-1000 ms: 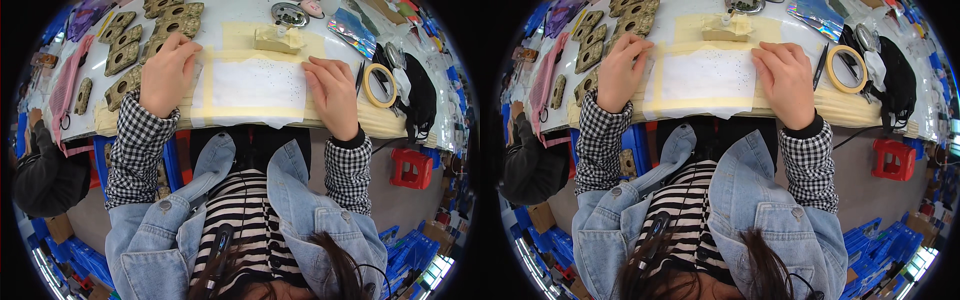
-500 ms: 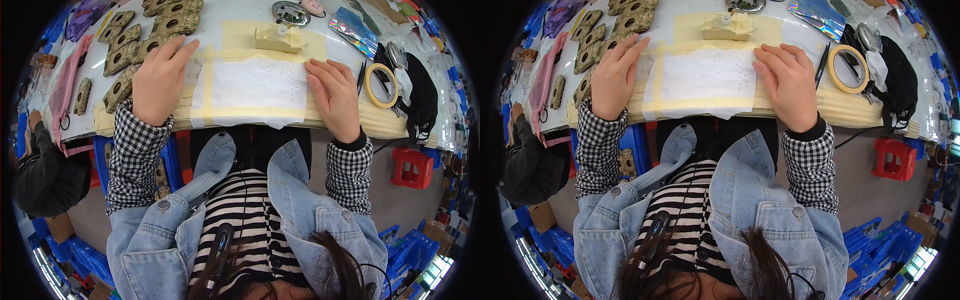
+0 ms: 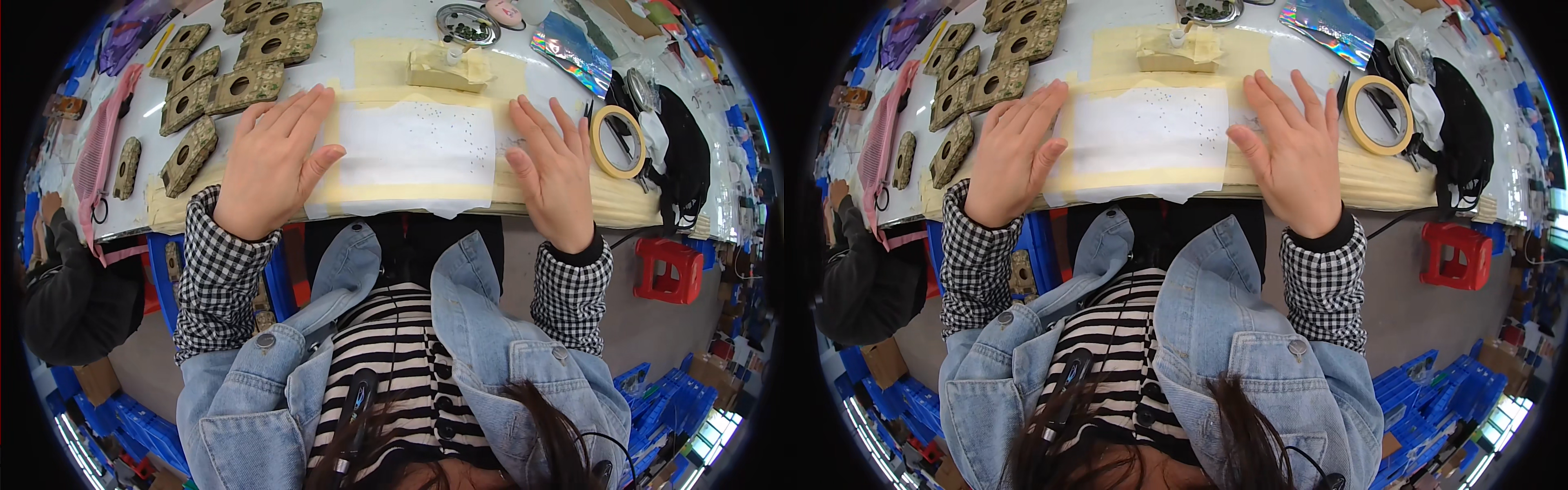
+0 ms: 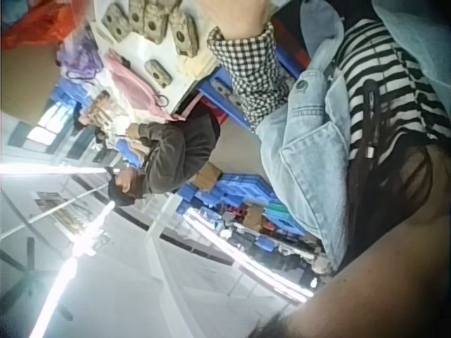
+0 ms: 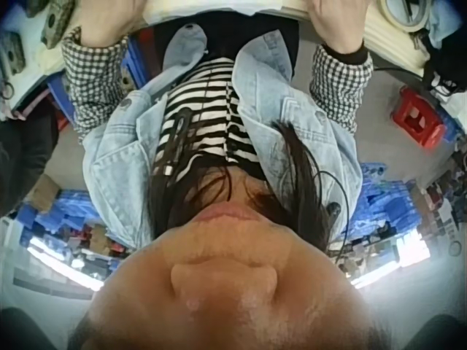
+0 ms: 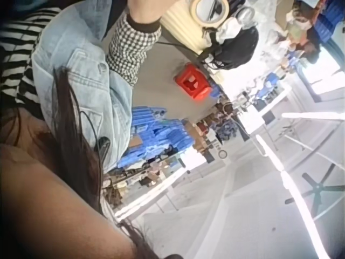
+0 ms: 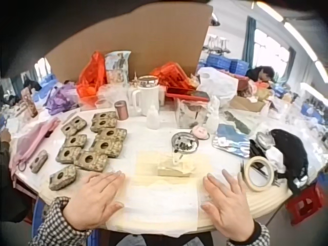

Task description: Detailing toy tank hulls by applying tape and using tweezers.

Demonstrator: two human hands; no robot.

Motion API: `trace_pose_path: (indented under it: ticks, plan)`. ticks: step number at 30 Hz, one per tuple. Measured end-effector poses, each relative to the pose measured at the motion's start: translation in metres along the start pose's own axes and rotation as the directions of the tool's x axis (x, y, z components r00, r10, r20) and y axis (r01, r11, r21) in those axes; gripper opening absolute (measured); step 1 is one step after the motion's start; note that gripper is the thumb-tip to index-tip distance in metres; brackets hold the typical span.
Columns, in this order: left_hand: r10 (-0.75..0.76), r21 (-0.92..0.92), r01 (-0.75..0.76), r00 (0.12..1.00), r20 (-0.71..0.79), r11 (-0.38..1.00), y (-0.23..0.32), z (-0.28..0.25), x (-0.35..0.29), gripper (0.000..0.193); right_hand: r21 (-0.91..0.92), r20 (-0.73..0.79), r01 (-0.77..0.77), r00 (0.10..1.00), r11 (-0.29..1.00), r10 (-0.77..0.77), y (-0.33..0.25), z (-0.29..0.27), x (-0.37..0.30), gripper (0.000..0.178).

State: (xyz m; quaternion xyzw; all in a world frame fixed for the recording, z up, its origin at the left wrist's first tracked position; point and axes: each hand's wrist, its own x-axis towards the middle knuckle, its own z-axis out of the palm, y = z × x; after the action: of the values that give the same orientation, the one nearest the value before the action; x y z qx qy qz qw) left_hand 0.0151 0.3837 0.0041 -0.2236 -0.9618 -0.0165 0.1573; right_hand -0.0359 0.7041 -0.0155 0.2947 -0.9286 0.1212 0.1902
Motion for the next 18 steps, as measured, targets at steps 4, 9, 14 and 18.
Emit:
trace_pose_path:
  ticks: [4, 9, 14, 18]
  plan:
    - [0.044, -0.043, -0.044, 0.999, -0.008, 0.998, 0.002, 0.001, 0.002, 0.059, 0.026, 0.043, 0.053, 0.998, 0.998, -0.054, -0.007, 0.001, 0.005, 0.049]
    - [0.023, -0.067, -0.020, 0.999, 0.043, 0.998, 0.001, -0.004, 0.003, 0.063, -0.042, 0.039, -0.026, 0.999, 0.999, 0.028, 0.006, -0.002, 0.000, 0.049]
    - [0.000, -0.119, 0.016, 0.991, 0.132, 0.993, 0.005, -0.006, 0.008, 0.070, 0.050, 0.036, 0.006, 0.999, 0.999, -0.008, 0.000, -0.001, 0.004, 0.050]
    - [0.120, -0.117, -0.109, 0.988, 0.098, 0.987, 0.011, -0.005, 0.017, 0.068, 0.033, 0.075, 0.059, 0.995, 0.998, -0.062, -0.011, 0.001, 0.013, 0.050]
